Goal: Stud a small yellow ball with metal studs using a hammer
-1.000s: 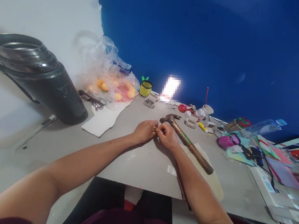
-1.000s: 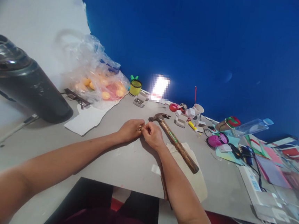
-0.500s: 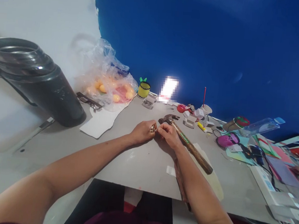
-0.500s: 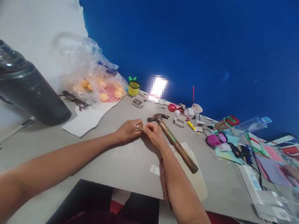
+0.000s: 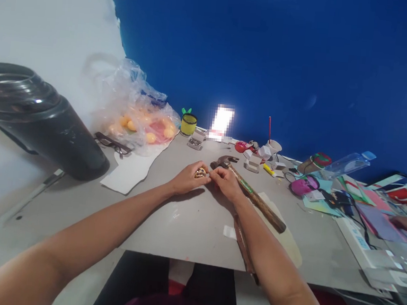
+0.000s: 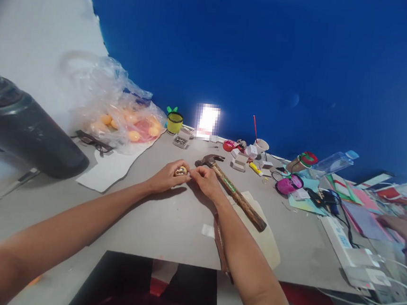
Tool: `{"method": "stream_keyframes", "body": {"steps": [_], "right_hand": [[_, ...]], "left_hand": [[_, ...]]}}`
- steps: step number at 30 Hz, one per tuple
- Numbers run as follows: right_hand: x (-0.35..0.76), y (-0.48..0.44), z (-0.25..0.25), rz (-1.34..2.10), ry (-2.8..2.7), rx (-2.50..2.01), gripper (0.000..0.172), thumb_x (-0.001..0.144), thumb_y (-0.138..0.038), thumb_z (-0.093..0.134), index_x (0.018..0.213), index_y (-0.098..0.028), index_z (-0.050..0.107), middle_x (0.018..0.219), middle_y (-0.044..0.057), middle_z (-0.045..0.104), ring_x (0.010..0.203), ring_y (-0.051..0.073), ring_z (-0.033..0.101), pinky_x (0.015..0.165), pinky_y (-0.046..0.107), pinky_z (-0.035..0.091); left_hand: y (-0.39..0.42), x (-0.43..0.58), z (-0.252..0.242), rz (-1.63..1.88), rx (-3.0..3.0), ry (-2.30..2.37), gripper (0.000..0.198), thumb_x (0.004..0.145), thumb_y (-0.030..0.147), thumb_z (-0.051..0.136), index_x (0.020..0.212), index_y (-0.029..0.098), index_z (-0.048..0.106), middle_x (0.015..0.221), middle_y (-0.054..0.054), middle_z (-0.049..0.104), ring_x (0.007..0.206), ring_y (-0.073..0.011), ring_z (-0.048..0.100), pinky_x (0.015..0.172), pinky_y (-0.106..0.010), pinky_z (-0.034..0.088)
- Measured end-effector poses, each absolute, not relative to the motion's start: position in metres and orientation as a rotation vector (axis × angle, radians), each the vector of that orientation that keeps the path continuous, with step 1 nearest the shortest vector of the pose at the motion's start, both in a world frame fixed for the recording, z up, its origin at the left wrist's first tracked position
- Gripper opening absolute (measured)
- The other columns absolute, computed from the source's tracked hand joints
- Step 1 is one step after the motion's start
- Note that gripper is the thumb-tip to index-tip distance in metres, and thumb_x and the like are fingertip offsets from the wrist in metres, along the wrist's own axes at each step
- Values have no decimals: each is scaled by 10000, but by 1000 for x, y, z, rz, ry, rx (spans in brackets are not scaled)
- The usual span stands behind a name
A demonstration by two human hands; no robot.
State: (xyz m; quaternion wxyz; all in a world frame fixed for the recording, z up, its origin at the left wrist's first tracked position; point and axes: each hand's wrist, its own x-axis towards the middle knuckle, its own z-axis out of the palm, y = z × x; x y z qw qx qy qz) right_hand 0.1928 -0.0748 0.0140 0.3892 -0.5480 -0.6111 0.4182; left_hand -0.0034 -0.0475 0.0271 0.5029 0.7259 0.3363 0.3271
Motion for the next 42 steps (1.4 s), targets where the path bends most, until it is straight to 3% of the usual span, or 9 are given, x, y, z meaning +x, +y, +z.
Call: {"method": "stream_keyframes", "body": {"steps": [3, 9, 13, 18, 21, 25, 28, 36, 42], "right_hand": [[194, -74, 15, 1033, -1573, -1435, 446, 847, -622, 643, 727, -194, 617, 580, -37, 552, 483, 107, 478, 499, 250, 356], [194, -74, 16, 990, -1749, -1450, 364, 905, -493, 612, 703, -191, 608, 592, -28, 571, 531, 121, 508, 547, 261, 373], [191, -72, 14, 804, -1823, -1428, 296, 919, -404, 612, 719, -188, 638, 672, -11, 629, 632, 138, 552, 622, 271, 403], [183, -77, 18, 442, -1839, -1365, 133, 862, -326, 731, 851, -196, 706, 829, 12, 682, 725, 149, 579, 711, 292, 437], [177, -83, 22, 365, -1817, -1377, 209, 827, -359, 792, 945, -213, 703, 903, 17, 679, 748, 158, 591, 709, 298, 457], [168, -86, 22, 251, -1888, -1377, 429, 756, -421, 865, 1091, -224, 684, 1067, 75, 674, 1005, 251, 607, 828, 356, 493], [165, -85, 19, 237, -1922, -1359, 397, 766, -406, 864, 1066, -215, 689, 1100, 98, 670, 1091, 284, 579, 932, 409, 482], [174, -80, 23, 529, -1830, -1205, 228, 845, -289, 768, 1055, -223, 710, 1057, 50, 685, 999, 213, 610, 854, 338, 499], [172, -81, 22, 485, -1783, -1304, 414, 762, -292, 837, 1132, -195, 678, 1073, 60, 687, 971, 224, 622, 865, 359, 482]], "left_hand": [[-45, -5, 28, 801, 1598, 794, 239, 899, 414, 589, 841, 183, 594, 718, 4, 592, 595, -114, 470, 554, -241, 354], [-35, -6, 21, 805, 1291, 640, 374, 881, 532, 673, 862, 166, 596, 683, 5, 579, 474, -67, 388, 464, -219, 281], [-28, -9, 14, 790, 1136, 559, 501, 916, 632, 590, 966, 136, 642, 541, 24, 506, 447, -119, 454, 444, -242, 363], [-26, -7, 13, 838, 1000, 550, 393, 896, 466, 683, 1055, 110, 633, 800, -84, 694, 544, -161, 615, 494, -291, 502], [-30, -6, 15, 831, 970, 575, 352, 898, 391, 717, 1092, 114, 619, 889, -103, 718, 595, -155, 653, 552, -289, 544], [-38, -1, 16, 845, 945, 550, 462, 867, 455, 770, 1149, 137, 590, 901, -91, 723, 706, -194, 707, 631, -317, 584], [-44, 4, 16, 871, 924, 541, 526, 836, 496, 795, 1181, 157, 590, 962, -88, 734, 738, -196, 717, 652, -307, 581], [-44, -2, 24, 779, 887, 515, 529, 782, 355, 865, 1215, 148, 641, 1083, -125, 745, 835, -183, 714, 751, -299, 577], [-43, -1, 20, 833, 925, 548, 637, 749, 328, 896, 1276, 137, 592, 1017, -112, 755, 845, -198, 724, 785, -317, 562]]}}
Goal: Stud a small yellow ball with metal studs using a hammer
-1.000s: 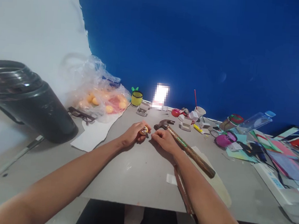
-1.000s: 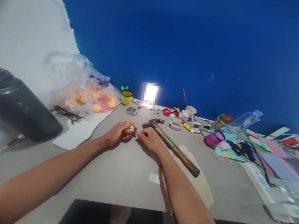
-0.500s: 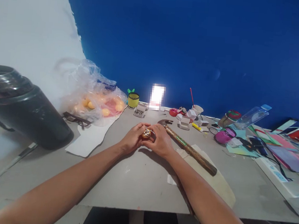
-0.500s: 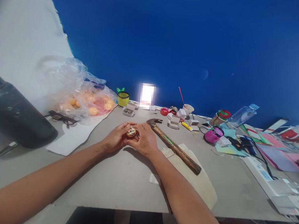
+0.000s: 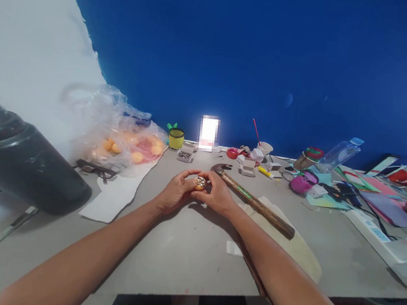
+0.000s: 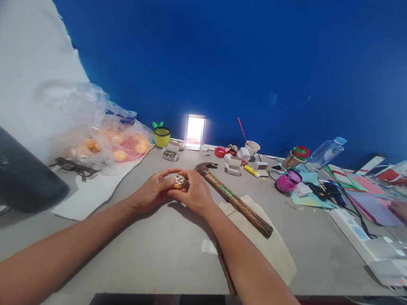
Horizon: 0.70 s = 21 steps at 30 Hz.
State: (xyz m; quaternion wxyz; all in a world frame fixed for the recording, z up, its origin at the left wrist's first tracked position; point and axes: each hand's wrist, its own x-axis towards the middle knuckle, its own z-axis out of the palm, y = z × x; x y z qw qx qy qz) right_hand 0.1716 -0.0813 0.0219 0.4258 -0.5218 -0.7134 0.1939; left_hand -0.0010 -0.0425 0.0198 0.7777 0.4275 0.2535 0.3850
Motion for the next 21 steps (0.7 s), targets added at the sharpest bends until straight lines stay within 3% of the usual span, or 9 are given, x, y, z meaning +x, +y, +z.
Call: {"method": "stream_keyframes", "body": {"steps": [4, 14, 21], "right_hand": [[172, -79, 19, 362, -1860, -1251, 231, 827, -265, 800, 1028, -204, 704, 978, 47, 694, 941, 221, 611, 882, 359, 465], [174, -80, 16, 210, -1941, -1260, 228, 891, -312, 758, 1106, -239, 739, 1120, 97, 723, 1075, 271, 630, 957, 410, 486], [178, -78, 17, 286, -1926, -1230, 301, 829, -281, 824, 1114, -228, 741, 1134, 91, 723, 1094, 271, 634, 987, 417, 489]], "left_hand": [[-44, 0, 19, 872, 1027, 620, 689, 744, 367, 895, 1308, 131, 577, 987, -95, 763, 806, -177, 707, 750, -282, 530], [-52, -1, 30, 870, 1255, 707, 688, 781, 479, 841, 1322, 156, 566, 945, -92, 776, 802, -202, 704, 721, -285, 514], [-47, -2, 24, 858, 1042, 626, 609, 801, 475, 831, 1284, 165, 630, 983, -73, 744, 792, -157, 682, 740, -269, 534]]}}
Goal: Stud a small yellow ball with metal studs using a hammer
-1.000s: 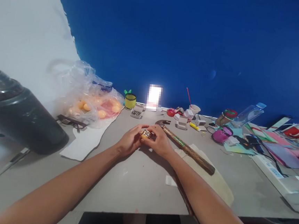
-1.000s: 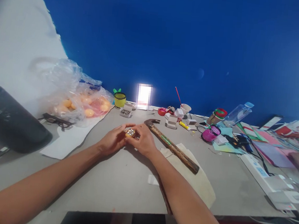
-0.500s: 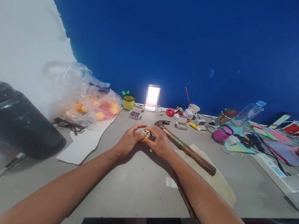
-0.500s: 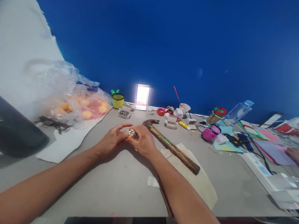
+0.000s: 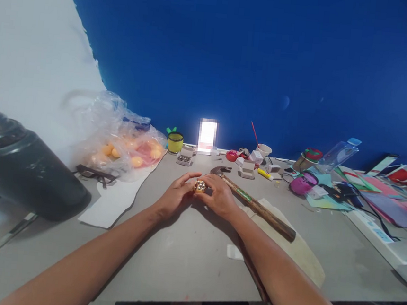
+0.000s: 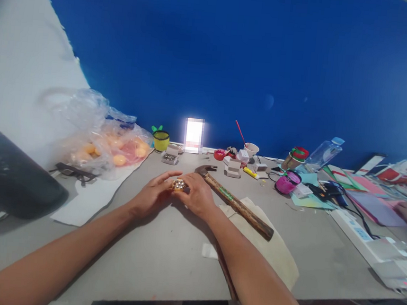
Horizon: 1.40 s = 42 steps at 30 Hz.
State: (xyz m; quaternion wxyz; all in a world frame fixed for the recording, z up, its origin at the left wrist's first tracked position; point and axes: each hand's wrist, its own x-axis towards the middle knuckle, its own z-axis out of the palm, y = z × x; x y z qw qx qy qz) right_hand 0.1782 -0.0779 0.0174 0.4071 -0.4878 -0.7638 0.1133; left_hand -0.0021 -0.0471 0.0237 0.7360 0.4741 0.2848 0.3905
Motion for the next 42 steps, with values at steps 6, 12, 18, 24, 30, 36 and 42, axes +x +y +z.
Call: {"method": "stream_keyframes", "body": {"steps": [6, 12, 18, 24, 30, 36, 42], "right_hand": [[178, -79, 23, 431, -1949, -1139, 351, 804, -215, 816, 1146, -246, 747, 1152, 69, 705, 1108, 247, 628, 1005, 409, 483], [178, -81, 29, 551, -1929, -1108, 347, 814, -215, 792, 1157, -250, 750, 1147, 56, 701, 1088, 234, 632, 1003, 401, 481], [180, -81, 30, 613, -1883, -1086, 339, 810, -227, 786, 1147, -251, 761, 1128, 49, 711, 1071, 230, 640, 986, 388, 490], [182, -81, 33, 634, -1922, -1102, 311, 806, -215, 775, 1115, -250, 760, 1149, 47, 710, 1116, 236, 635, 1032, 409, 476], [184, -82, 34, 694, -1910, -1051, 345, 816, -229, 756, 1159, -265, 758, 1179, 48, 712, 1121, 232, 645, 979, 382, 521], [181, -82, 30, 735, -1757, -1128, 494, 792, -302, 792, 1270, -211, 708, 1232, 88, 693, 1087, 217, 652, 886, 342, 564], [181, -84, 37, 792, -1724, -1147, 282, 883, -348, 715, 1130, -223, 771, 1151, 62, 732, 1049, 202, 664, 796, 288, 563]], "left_hand": [[-41, -3, 22, 826, 952, 625, 630, 733, 369, 901, 1247, 147, 612, 934, -82, 756, 767, -172, 701, 712, -280, 545], [-42, -2, 23, 858, 981, 604, 569, 766, 358, 877, 1230, 140, 631, 928, -92, 771, 784, -191, 721, 719, -291, 548], [-44, -2, 24, 863, 979, 585, 574, 779, 415, 863, 1228, 129, 647, 1024, -120, 771, 841, -190, 725, 761, -290, 555], [-46, -2, 25, 847, 1022, 626, 624, 779, 359, 866, 1299, 135, 605, 930, -94, 775, 802, -189, 721, 739, -289, 549], [-48, -2, 26, 852, 983, 578, 625, 780, 336, 869, 1307, 126, 605, 1012, -127, 781, 832, -201, 737, 770, -312, 568], [-45, 0, 24, 909, 898, 556, 510, 794, 267, 853, 1236, 141, 631, 1013, -124, 785, 844, -218, 757, 775, -333, 602], [-45, 0, 23, 950, 898, 557, 506, 800, 242, 846, 1239, 134, 620, 998, -127, 793, 848, -218, 763, 833, -375, 624]]}}
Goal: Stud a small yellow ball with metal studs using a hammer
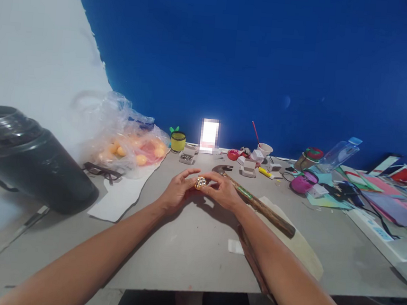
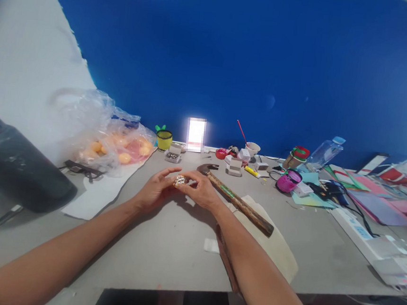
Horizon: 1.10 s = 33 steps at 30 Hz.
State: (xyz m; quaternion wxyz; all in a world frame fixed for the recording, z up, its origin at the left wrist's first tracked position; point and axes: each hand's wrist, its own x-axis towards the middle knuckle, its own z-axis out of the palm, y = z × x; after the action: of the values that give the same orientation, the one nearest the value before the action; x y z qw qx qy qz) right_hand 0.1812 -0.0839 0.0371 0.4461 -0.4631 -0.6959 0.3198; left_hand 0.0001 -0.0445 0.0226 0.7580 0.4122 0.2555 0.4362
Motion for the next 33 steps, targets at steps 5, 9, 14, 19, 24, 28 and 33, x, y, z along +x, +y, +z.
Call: {"method": "stream_keyframes", "body": {"steps": [5, 9, 14, 19, 24, 28, 33], "right_hand": [[182, -85, 40, 762, -1757, -1108, 286, 888, -339, 716, 1148, -233, 771, 1193, 66, 728, 1073, 203, 664, 776, 275, 564], [182, -84, 37, 712, -1775, -1080, 286, 889, -341, 724, 1149, -232, 774, 1182, 65, 738, 1064, 203, 673, 793, 282, 568], [181, -81, 26, 574, -1777, -1111, 483, 912, -348, 727, 1384, -268, 664, 1158, 53, 761, 1010, 196, 702, 807, 305, 581], [184, -78, 19, 147, -1972, -1138, 361, 1004, -394, 636, 1332, -262, 707, 1240, 74, 761, 1121, 236, 695, 988, 383, 533], [181, -80, 21, -24, -2029, -1163, 359, 1039, -439, 569, 1287, -238, 733, 1205, 90, 775, 1073, 234, 710, 959, 360, 537], [177, -81, 22, -7, -1990, -1166, 362, 1044, -451, 556, 1280, -246, 738, 1172, 82, 781, 1030, 226, 710, 936, 353, 539], [181, -81, 21, 104, -1960, -1169, 395, 1037, -454, 570, 1331, -228, 705, 1110, 83, 783, 989, 211, 699, 917, 341, 532]], "left_hand": [[-46, -1, 24, 962, 929, 578, 518, 789, 249, 853, 1238, 129, 625, 974, -123, 798, 853, -213, 760, 860, -375, 618], [-45, 0, 24, 963, 928, 597, 527, 774, 251, 862, 1234, 133, 634, 965, -114, 796, 813, -199, 751, 831, -364, 618], [-44, 1, 24, 978, 927, 567, 470, 795, 306, 855, 1184, 130, 659, 998, -120, 783, 849, -212, 750, 810, -362, 622], [-41, -1, 21, 981, 911, 531, 481, 783, 327, 873, 1170, 133, 663, 964, -108, 782, 790, -195, 739, 783, -365, 627], [-41, -2, 21, 992, 907, 559, 469, 777, 307, 874, 1160, 127, 673, 930, -100, 783, 771, -181, 730, 762, -344, 624], [-43, -3, 26, 1006, 914, 573, 415, 784, 298, 867, 1125, 131, 699, 921, -86, 782, 765, -169, 727, 777, -333, 622], [-43, -3, 28, 973, 891, 528, 393, 773, 308, 876, 1092, 141, 718, 979, -98, 787, 805, -183, 740, 778, -322, 620]]}}
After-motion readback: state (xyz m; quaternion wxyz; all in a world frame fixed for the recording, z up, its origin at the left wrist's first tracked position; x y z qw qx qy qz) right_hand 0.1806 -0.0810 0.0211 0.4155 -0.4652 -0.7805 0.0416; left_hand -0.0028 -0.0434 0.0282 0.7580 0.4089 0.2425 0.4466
